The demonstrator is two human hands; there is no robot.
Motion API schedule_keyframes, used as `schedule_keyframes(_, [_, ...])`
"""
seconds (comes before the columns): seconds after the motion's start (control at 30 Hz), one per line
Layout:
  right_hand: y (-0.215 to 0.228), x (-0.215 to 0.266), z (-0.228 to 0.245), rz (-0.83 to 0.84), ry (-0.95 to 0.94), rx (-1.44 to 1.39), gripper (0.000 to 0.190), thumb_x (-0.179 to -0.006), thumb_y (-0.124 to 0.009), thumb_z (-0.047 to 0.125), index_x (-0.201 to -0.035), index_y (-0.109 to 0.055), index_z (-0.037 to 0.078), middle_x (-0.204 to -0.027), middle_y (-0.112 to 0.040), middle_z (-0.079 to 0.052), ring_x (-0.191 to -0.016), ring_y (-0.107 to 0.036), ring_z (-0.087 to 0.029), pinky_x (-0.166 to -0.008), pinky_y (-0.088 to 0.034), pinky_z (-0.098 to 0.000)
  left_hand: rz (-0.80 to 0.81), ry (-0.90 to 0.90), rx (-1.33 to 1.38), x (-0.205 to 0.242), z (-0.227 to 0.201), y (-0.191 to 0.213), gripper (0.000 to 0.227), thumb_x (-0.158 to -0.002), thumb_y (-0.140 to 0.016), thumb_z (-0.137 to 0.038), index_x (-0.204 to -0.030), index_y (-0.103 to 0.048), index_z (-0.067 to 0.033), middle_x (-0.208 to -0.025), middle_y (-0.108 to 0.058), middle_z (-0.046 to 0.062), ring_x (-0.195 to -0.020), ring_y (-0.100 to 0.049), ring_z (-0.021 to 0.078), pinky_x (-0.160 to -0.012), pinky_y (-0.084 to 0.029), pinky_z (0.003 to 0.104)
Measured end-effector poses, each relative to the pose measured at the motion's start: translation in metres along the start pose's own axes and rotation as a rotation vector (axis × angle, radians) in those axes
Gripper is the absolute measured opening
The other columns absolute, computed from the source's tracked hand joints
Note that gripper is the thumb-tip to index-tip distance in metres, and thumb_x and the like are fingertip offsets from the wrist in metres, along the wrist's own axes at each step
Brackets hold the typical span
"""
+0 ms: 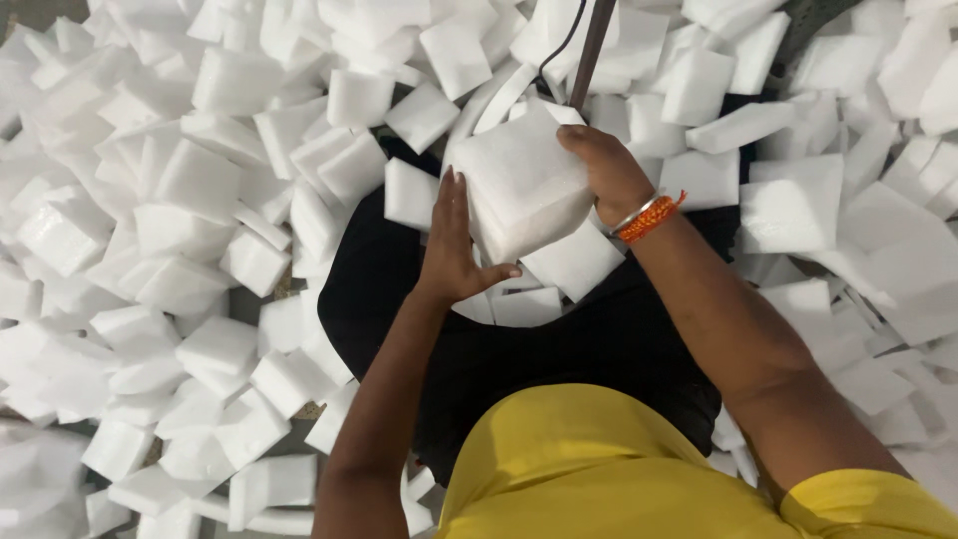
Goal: The person sits cross-legged on the floor and repeatedly picks up white foam blocks, breaks them into smaller pieces by hand, and drops them onto a growing pile. The action is continuous and repetitive, with no tools used.
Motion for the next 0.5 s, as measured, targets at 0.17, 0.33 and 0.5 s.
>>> schedule_keyframes(0.17, [-0.032,0.025,0.024,0.280,0.157,0.180,0.081,-0.098,-0.061,0.052,-0.157,-0.035,0.003,-0.138,-0.061,-0.016,-0.127,-0.060,-0.025,-0.106,-0.052,-0.0421,-0.027,0.319,0.574,-0.008,0.025,-0.010,0.130,-0.086,-0.062,-0.078,-0.164,0.011,-0.0040,-0.171,-0.009,0.031,-0.159,-0.021,0.0469,-0.126,-0.028,0.058])
schedule_keyframes(0.33, [-0.046,0.045,0.026,0.226,0.372,0.384,0.080,-0.102,-0.062,0.032,-0.162,-0.019,0.001,-0.164,-0.035,-0.020,-0.153,-0.034,-0.028,-0.124,-0.033,-0.0434,-0.025,0.358,0.595,-0.023,0.033,-0.013,0.129,-0.085,-0.047,-0.086,-0.165,0.012,-0.0044,-0.175,0.004,0.028,-0.163,-0.004,0.0421,-0.129,-0.015,0.056])
schedule_keyframes(0.5, [-0.035,0.044,0.022,0.053,0.475,0.433,0.072,-0.107,-0.055,0.020,-0.166,-0.019,0.000,-0.172,-0.028,-0.018,-0.160,-0.027,-0.027,-0.130,-0.023,-0.0398,-0.061,0.390,0.684,-0.026,0.030,-0.018,0.118,-0.089,-0.050,-0.074,-0.167,0.006,-0.0036,-0.176,-0.002,0.026,-0.164,-0.006,0.0394,-0.132,-0.013,0.053])
Point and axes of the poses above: each hand's wrist, its own x-axis away from the middle knuckle, its own y-axis out of the back of the hand, z = x × y, the point moved 10 cm from there along -x, towards the middle knuckle
